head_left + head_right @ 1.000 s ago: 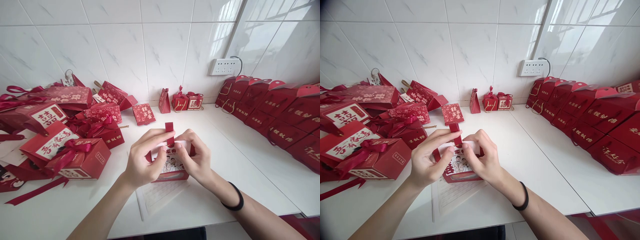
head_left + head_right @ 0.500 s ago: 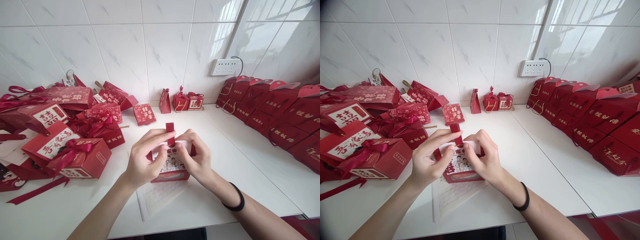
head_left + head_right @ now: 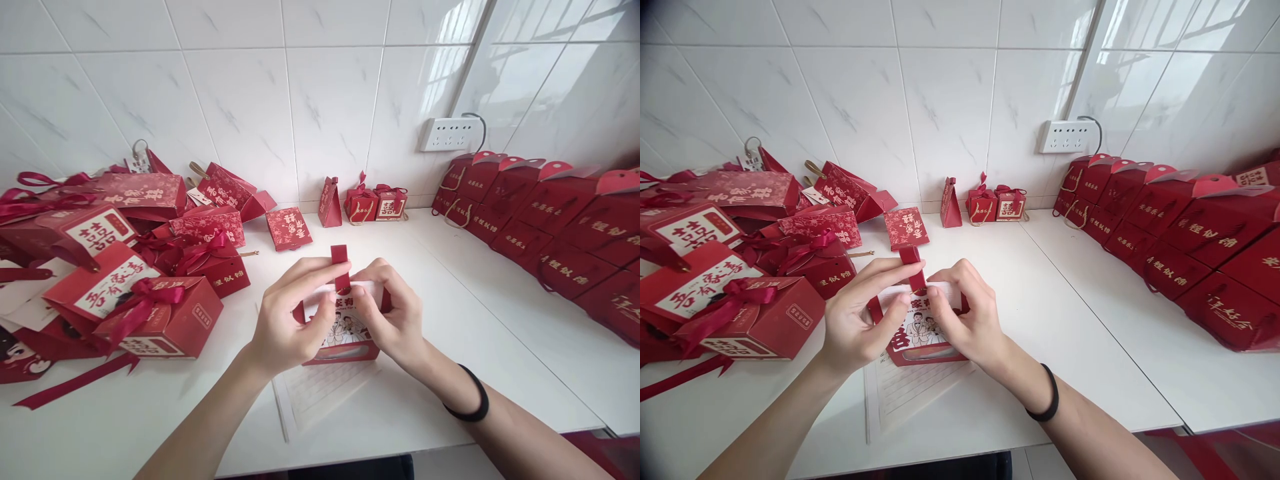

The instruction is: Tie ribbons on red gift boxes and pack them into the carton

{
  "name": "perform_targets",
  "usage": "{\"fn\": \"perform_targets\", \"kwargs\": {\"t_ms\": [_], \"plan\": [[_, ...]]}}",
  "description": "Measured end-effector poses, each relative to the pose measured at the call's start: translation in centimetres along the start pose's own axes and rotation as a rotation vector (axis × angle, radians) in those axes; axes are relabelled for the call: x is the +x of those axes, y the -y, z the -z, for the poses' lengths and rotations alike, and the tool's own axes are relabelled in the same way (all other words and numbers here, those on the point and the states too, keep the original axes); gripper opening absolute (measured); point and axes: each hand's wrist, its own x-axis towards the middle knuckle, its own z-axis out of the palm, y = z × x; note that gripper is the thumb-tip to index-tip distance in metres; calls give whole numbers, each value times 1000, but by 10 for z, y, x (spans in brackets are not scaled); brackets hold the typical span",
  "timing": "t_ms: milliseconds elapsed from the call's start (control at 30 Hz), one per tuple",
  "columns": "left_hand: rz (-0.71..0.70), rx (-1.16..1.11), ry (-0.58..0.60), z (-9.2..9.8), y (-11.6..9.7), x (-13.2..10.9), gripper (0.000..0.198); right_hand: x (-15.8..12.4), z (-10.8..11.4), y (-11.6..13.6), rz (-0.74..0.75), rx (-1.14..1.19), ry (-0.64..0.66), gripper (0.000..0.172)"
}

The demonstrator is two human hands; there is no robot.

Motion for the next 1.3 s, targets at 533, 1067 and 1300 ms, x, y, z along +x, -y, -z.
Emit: {"fn": "perform_targets", "kwargs": {"t_ms": [533,1067,1300], "plan": [[43,11,-6,-2,-2,2,34,2,-1,0,-43,-6,-21,11],[27,16,-10,-2,1,1,38,3,-1,1,-70,-7,-18,9],[13,15,-19,-3,0,3,34,2,0,1,-60,-13,-15,10]]}}
